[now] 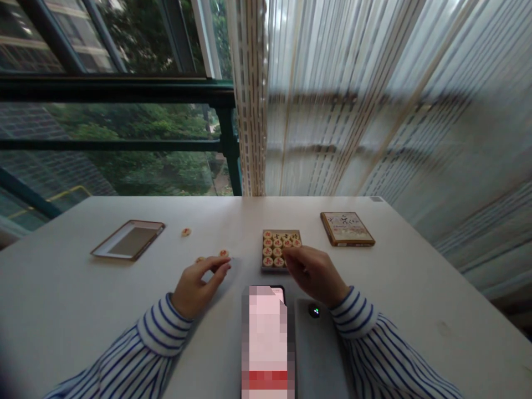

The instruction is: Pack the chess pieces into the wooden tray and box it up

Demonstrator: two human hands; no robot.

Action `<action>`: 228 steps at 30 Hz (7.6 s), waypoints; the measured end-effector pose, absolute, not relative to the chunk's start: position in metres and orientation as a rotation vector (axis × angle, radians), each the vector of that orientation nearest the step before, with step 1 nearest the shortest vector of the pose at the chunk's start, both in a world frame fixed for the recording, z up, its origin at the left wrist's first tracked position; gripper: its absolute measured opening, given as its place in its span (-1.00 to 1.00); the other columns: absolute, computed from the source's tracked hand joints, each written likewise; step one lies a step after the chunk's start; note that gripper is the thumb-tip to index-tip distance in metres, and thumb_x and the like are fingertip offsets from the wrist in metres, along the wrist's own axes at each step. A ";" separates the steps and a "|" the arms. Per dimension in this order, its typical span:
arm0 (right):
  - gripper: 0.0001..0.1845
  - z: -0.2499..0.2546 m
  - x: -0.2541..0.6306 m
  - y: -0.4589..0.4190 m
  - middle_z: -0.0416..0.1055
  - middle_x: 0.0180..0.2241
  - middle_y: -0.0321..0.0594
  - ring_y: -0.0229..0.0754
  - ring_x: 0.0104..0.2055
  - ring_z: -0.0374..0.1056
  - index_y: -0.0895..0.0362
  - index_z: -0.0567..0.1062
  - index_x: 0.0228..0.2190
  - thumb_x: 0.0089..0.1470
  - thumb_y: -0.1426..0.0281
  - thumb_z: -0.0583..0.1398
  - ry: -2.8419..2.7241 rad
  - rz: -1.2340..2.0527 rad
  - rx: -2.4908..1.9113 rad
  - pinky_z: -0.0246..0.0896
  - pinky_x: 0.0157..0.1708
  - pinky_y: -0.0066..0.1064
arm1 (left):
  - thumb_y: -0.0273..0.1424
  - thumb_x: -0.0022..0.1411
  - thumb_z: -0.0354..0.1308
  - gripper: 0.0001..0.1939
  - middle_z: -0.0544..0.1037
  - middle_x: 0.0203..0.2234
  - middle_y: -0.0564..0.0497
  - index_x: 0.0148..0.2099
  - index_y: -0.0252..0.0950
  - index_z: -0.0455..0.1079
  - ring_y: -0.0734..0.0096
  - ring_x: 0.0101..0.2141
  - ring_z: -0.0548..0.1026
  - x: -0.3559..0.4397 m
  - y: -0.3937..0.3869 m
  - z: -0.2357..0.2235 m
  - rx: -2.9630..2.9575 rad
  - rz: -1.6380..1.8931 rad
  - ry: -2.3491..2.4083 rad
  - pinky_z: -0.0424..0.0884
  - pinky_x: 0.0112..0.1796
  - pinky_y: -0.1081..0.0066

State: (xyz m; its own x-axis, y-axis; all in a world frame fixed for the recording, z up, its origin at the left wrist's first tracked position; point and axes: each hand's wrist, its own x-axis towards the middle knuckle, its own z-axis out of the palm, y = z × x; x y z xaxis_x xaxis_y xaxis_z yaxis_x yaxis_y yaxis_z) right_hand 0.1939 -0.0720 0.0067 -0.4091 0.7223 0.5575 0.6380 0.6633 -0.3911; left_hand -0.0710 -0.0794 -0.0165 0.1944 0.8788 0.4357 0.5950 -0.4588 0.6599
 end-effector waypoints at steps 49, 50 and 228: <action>-0.85 0.009 0.183 -0.064 0.38 -0.47 -0.20 -0.24 -0.41 0.27 0.16 0.40 -0.28 0.06 0.47 0.08 -2.418 0.054 -0.963 0.17 -0.38 -0.39 | -0.37 0.16 0.03 -0.80 0.50 -0.37 -0.06 -0.19 -0.34 0.36 0.45 -0.38 0.46 -0.126 -0.057 -0.006 2.367 1.174 1.423 0.41 -0.30 0.42; -0.85 0.011 0.181 -0.063 0.38 -0.47 -0.19 -0.24 -0.41 0.27 0.16 0.40 -0.28 0.06 0.46 0.08 -2.419 0.037 -0.965 0.18 -0.38 -0.38 | -0.35 0.16 0.03 -0.79 0.50 -0.37 -0.05 -0.19 -0.34 0.36 0.44 -0.37 0.46 -0.131 -0.056 -0.009 2.346 1.175 1.468 0.41 -0.31 0.42; -0.78 0.065 0.162 -0.006 0.48 -0.40 -0.25 -0.32 -0.43 0.32 0.16 0.47 -0.28 0.04 0.42 0.07 -2.052 0.385 -1.114 0.21 -0.39 -0.47 | -0.38 -0.06 0.25 -0.80 0.53 -0.48 -0.03 -0.34 -0.40 0.46 0.53 -0.47 0.45 -0.005 0.001 0.052 1.117 1.107 0.890 0.38 -0.32 0.43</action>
